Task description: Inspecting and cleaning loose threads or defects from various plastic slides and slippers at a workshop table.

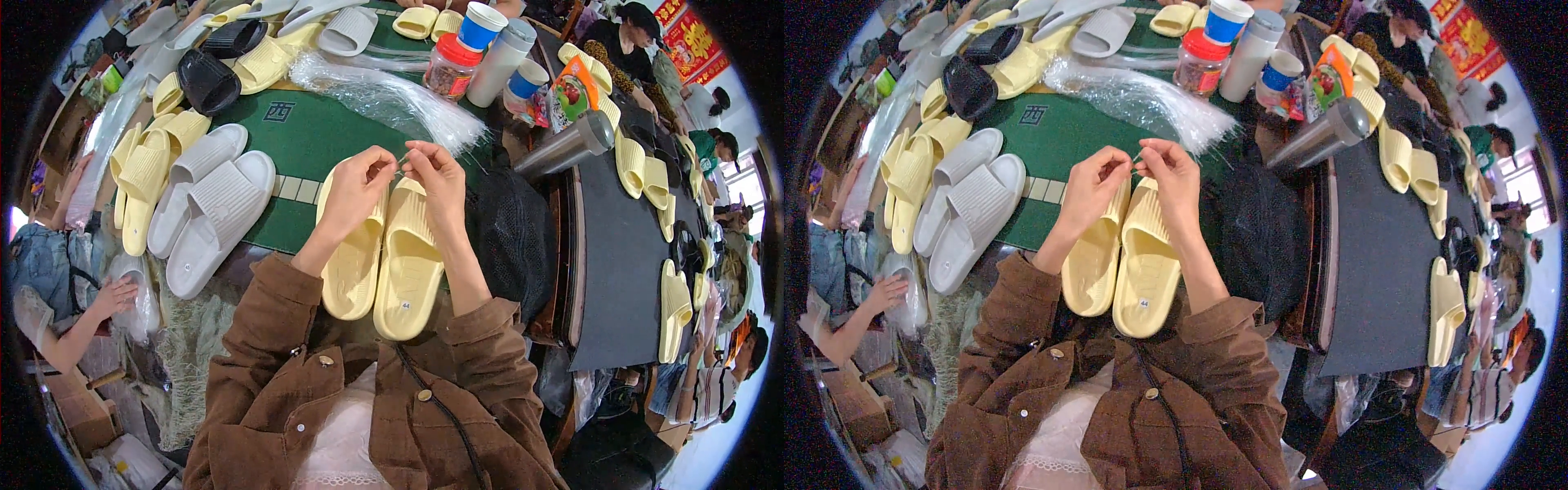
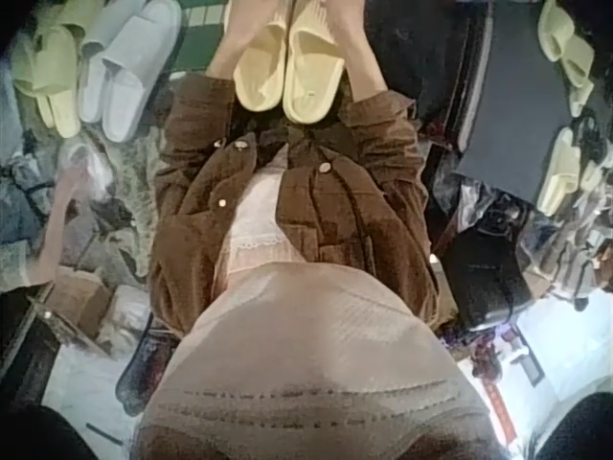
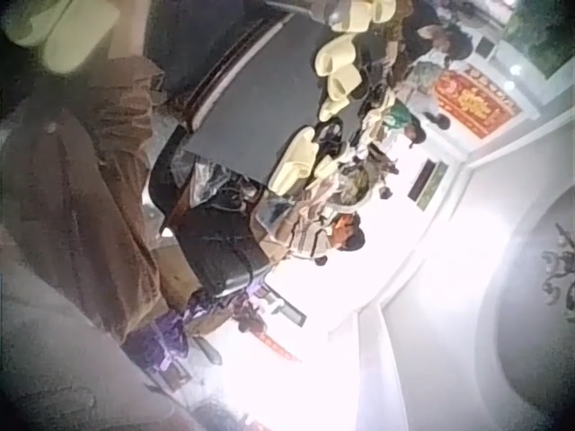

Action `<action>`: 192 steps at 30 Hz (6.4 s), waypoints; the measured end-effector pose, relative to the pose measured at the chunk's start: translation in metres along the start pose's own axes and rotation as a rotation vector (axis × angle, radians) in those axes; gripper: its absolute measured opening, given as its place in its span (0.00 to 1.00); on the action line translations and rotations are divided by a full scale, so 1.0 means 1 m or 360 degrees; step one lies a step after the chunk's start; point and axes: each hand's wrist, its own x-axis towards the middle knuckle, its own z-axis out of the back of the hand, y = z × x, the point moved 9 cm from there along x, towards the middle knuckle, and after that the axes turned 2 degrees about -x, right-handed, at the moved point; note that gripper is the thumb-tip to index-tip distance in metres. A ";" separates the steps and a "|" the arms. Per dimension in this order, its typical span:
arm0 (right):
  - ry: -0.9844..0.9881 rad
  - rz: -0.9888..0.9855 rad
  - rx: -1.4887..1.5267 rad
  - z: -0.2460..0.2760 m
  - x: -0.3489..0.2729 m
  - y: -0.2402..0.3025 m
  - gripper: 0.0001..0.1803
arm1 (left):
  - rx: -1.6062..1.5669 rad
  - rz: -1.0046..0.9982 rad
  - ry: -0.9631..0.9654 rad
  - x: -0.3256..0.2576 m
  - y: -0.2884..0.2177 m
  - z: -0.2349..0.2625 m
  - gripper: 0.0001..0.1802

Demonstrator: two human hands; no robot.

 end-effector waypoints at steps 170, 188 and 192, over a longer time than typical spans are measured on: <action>-0.0847 0.0116 -0.2087 0.347 -0.178 0.223 0.27 | 0.0883 -0.0379 0.0242 -0.122 -0.024 -0.030 0.33; -0.0878 -0.0087 -0.2275 0.330 -0.180 0.209 0.28 | 0.1468 -0.0369 -0.0095 -0.121 -0.005 0.108 0.24; -0.0821 0.0073 -0.2240 0.308 -0.178 0.213 0.28 | 0.1514 -0.0282 -0.0233 -0.113 -0.012 0.131 0.25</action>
